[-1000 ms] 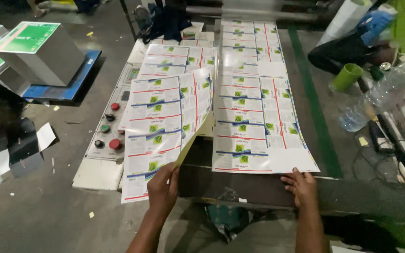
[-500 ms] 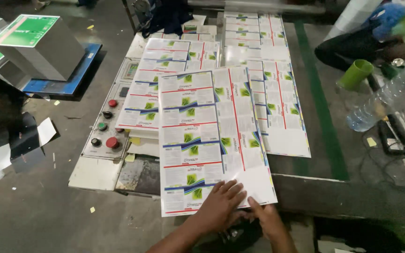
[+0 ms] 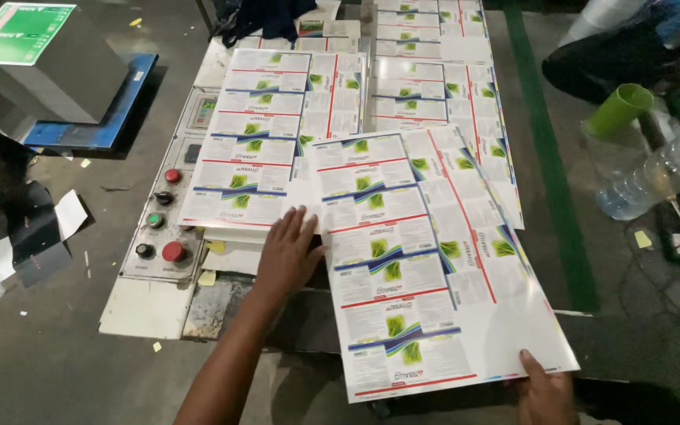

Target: The person is standing at a conveyor belt in a factory, manually picking up printed sheets of paper and stacking them into neat piles. The hands repeatedly grab sheets from the moving belt and place them onto a growing stack on the left side of the frame.

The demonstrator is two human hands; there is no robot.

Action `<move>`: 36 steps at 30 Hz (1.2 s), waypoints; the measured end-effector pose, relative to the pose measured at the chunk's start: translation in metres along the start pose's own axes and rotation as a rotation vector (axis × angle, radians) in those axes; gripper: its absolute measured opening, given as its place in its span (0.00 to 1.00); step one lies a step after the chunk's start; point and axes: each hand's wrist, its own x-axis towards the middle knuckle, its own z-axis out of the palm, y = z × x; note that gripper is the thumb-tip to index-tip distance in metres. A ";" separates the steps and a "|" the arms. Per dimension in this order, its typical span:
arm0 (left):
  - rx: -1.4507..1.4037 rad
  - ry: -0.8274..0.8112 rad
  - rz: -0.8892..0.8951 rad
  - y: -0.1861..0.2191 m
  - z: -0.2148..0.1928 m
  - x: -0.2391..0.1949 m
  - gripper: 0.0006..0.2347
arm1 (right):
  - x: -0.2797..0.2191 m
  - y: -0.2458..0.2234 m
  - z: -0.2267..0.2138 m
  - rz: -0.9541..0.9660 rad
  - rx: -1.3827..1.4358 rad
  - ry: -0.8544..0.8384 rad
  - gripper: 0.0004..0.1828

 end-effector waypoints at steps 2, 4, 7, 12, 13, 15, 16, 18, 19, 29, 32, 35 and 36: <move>0.060 0.037 -0.008 -0.010 -0.004 0.011 0.26 | 0.011 0.004 -0.026 -0.009 -0.022 0.025 0.32; 0.194 -0.010 0.011 -0.014 -0.007 0.016 0.40 | 0.028 0.014 -0.059 0.041 -0.062 0.068 0.31; 0.239 -0.132 -0.019 -0.027 0.009 0.012 0.40 | 0.053 0.043 -0.108 -0.032 -0.146 0.005 0.33; 0.366 -0.182 -0.037 -0.044 0.012 0.029 0.28 | 0.069 0.042 -0.122 0.063 -0.219 0.048 0.32; 0.364 -0.202 -0.024 -0.045 0.009 0.035 0.25 | 0.070 0.042 -0.124 0.096 -0.242 0.061 0.32; 0.358 -0.242 0.006 -0.045 -0.008 0.049 0.24 | 0.072 0.040 -0.123 0.128 -0.262 0.075 0.32; 0.349 -0.286 0.033 -0.043 -0.017 0.053 0.24 | 0.070 0.039 -0.125 0.163 -0.285 0.090 0.32; 0.334 -0.366 0.024 -0.042 -0.032 0.064 0.23 | 0.067 0.038 -0.127 0.187 -0.301 0.101 0.32; 0.319 -0.441 0.014 -0.041 -0.041 0.070 0.22 | 0.067 0.035 -0.128 0.208 -0.317 0.110 0.32; 0.135 -0.161 0.029 -0.049 -0.076 0.093 0.07 | 0.125 0.046 -0.085 0.041 -0.144 0.054 0.32; 0.198 -0.093 -0.212 -0.024 -0.088 0.076 0.13 | 0.124 0.049 -0.083 0.067 -0.137 0.035 0.34; 0.154 -0.164 -0.131 -0.008 -0.076 0.045 0.12 | 0.091 0.064 -0.102 0.139 -0.151 0.043 0.35; 0.085 -0.221 -0.111 -0.003 -0.072 0.036 0.09 | 0.082 0.070 -0.104 0.163 -0.151 0.046 0.36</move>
